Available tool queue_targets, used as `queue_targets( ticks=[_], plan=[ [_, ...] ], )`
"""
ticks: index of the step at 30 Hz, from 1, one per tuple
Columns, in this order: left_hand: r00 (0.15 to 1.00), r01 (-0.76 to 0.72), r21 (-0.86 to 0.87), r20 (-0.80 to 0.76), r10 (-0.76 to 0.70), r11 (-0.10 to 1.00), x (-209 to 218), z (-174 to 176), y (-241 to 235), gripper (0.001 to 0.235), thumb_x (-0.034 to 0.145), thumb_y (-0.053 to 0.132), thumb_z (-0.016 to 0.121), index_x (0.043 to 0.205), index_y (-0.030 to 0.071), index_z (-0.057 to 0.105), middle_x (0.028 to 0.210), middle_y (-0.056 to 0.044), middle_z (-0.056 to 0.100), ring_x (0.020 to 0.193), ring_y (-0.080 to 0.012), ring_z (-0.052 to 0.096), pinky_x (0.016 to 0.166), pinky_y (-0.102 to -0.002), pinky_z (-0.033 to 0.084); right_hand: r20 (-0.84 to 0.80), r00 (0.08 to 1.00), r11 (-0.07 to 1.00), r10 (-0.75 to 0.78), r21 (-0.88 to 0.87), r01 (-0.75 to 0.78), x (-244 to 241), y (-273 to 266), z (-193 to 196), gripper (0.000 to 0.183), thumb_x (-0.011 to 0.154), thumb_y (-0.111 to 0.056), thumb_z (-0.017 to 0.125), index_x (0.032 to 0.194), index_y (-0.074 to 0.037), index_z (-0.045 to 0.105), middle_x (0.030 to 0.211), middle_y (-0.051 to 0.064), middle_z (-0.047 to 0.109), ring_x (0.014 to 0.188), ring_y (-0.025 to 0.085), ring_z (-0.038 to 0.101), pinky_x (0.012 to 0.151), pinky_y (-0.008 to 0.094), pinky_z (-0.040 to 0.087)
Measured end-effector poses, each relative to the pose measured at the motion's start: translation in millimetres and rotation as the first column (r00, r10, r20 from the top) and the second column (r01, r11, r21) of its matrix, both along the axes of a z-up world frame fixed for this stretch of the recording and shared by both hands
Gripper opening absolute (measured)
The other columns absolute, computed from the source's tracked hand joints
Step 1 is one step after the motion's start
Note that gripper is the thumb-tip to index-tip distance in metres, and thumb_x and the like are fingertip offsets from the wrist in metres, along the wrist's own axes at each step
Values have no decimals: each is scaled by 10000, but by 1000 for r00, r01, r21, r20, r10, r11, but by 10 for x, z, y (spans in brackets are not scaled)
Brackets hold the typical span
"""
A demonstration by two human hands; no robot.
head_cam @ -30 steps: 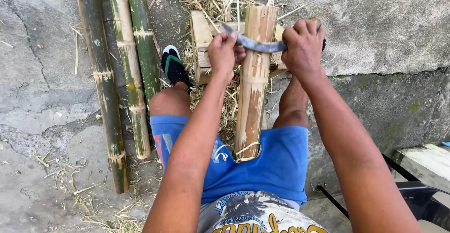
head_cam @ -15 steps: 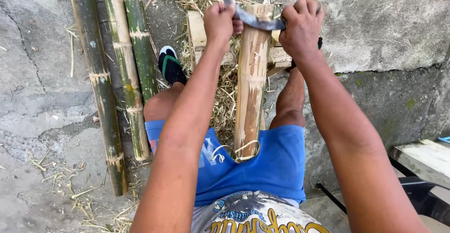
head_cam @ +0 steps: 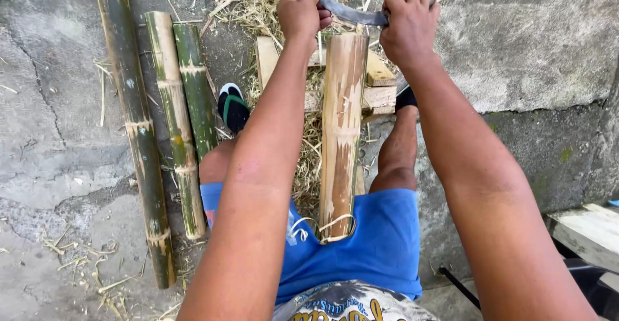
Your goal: Scraping and cleaning the outer layer of a bamboo stalk with a curved blade.
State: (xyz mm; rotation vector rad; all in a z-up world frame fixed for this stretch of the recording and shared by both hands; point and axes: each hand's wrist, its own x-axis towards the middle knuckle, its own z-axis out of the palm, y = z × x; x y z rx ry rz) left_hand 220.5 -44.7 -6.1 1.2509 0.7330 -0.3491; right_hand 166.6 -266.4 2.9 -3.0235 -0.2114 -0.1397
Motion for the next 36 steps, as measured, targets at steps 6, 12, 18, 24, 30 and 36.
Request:
queue_targets(
  ticks=[6,12,18,24,30,36],
  plan=[
    [990,143,-23,18,-143,989,-914,405,220,141,994,105,569,930,-2,634,766,-99,711,548,-136,672,494,-282,594,-48,997,998,53,35,-52,-899,-5,49,112,889,-34,705,960,-89,638,1054,98,537,1116,293,456,941,436,362],
    [997,27,-214,77,-10,976,-1839,94,256,106,1019,115,585,950,36,578,769,-81,678,589,-141,672,529,-272,587,-8,997,974,76,215,-72,-1542,206,294,250,747,-11,710,985,-68,657,1099,115,578,1205,336,520,1030,491,375],
    [985,-63,-170,150,89,983,-1900,-99,156,137,1038,98,586,930,15,572,760,-84,678,593,-144,665,529,-284,589,1,995,978,95,187,-94,-1426,208,355,235,716,-29,715,941,-76,670,1063,115,588,1186,344,528,1055,520,363],
    [975,-81,-97,197,99,992,-1318,58,68,119,1020,98,573,938,13,589,777,-51,661,584,-122,655,495,-277,569,-41,998,990,43,140,-37,-989,57,-43,104,847,-7,688,891,-95,652,1027,90,566,1084,291,516,979,446,370],
    [980,92,170,159,-119,981,-428,-8,-22,225,1004,171,556,853,22,630,686,-87,692,479,-125,650,436,-253,597,17,1000,991,24,128,-26,-332,-82,-407,123,975,-11,638,881,-90,636,1025,80,528,1099,285,482,968,434,368],
    [969,54,191,225,-97,980,-138,277,-54,200,1010,141,606,851,19,619,706,-88,689,511,-121,668,439,-236,568,84,996,962,-31,274,7,-236,17,-158,170,846,24,637,961,-100,654,1140,87,582,1183,320,486,967,480,352]
  ],
)
